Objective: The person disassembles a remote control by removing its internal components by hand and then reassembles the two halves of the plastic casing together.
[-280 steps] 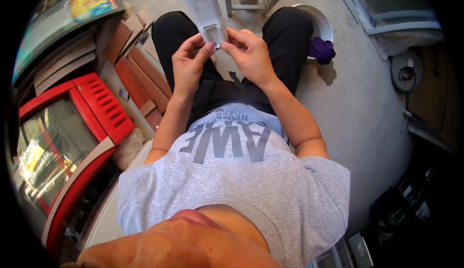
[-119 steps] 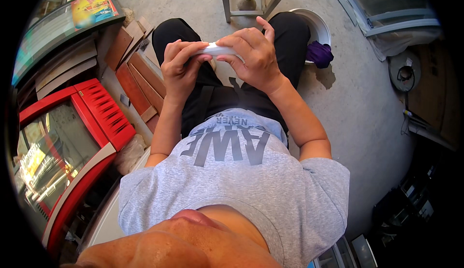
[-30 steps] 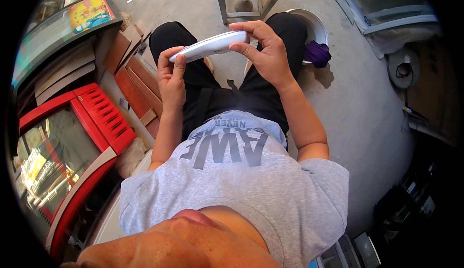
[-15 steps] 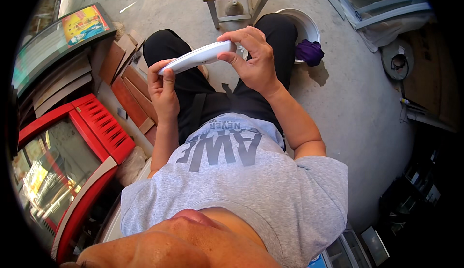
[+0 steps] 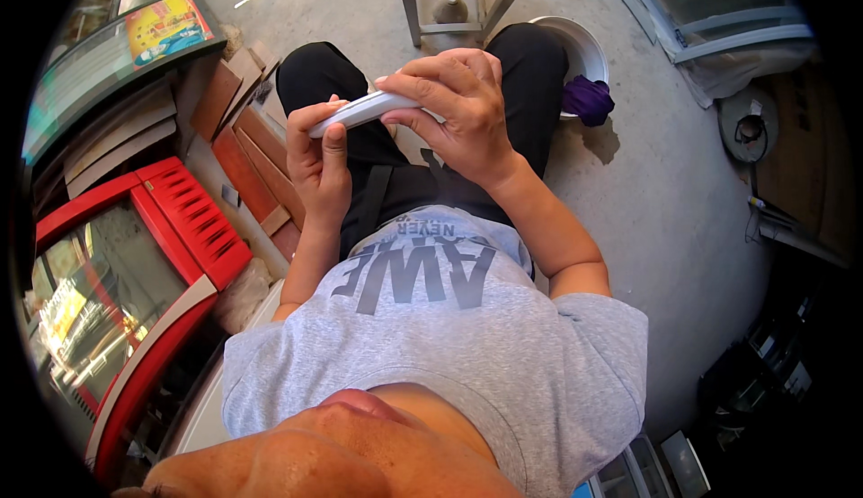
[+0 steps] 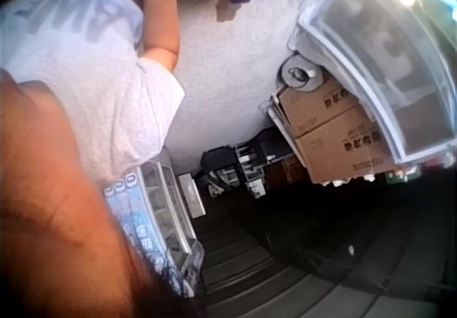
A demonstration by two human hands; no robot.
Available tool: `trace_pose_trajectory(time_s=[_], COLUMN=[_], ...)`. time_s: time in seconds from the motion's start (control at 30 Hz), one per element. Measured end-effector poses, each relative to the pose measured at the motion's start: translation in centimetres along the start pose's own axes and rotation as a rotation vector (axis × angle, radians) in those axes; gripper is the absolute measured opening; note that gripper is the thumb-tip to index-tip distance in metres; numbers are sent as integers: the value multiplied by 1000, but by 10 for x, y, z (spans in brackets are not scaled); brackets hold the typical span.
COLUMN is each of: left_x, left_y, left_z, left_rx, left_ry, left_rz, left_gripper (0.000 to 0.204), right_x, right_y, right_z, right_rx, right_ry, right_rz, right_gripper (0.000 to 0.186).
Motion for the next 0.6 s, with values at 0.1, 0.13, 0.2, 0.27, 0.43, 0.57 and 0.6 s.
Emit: trace_pose_trajectory(time_s=[0.1, 0.13, 0.2, 0.27, 0.43, 0.57, 0.6], left_x=[-2, 0, 3, 4, 3, 3, 4], left_y=[5, 7, 16, 16, 8, 13, 16], left_z=[-2, -4, -7, -8, -4, -6, -7], left_rx=[32, 40, 54, -62, -67, -49, -36], left_ry=[-7, -40, -102, -119, -118, -106, -104], left_rz=[-35, -72, -150, -177, -132, -236, -268], left_gripper=[18, 19, 23, 28, 30, 27, 27], right_x=[1, 2, 0, -1, -2, -1, -1], right_y=[-1, 0, 0, 0, -7, -7, -7], right_z=[-1, 0, 2, 3, 1, 1, 2], right_rx=[2, 10, 27, 22, -33, -46, -47], right_ry=[-7, -11, -4, -7, -6, -20, -21], right_rz=[8, 13, 18, 31, 102, 138, 137], right_gripper=[34, 34, 32, 30, 28, 26, 25])
Point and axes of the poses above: each hand's wrist, its own z-axis away from the middle knuckle, its own x-axis out of the palm, y = z × x, the point moved 9 cm from there along -z, towards the middle knuckle, and after that the axes turned 3 degrees about -y, right-handed, at the moved point
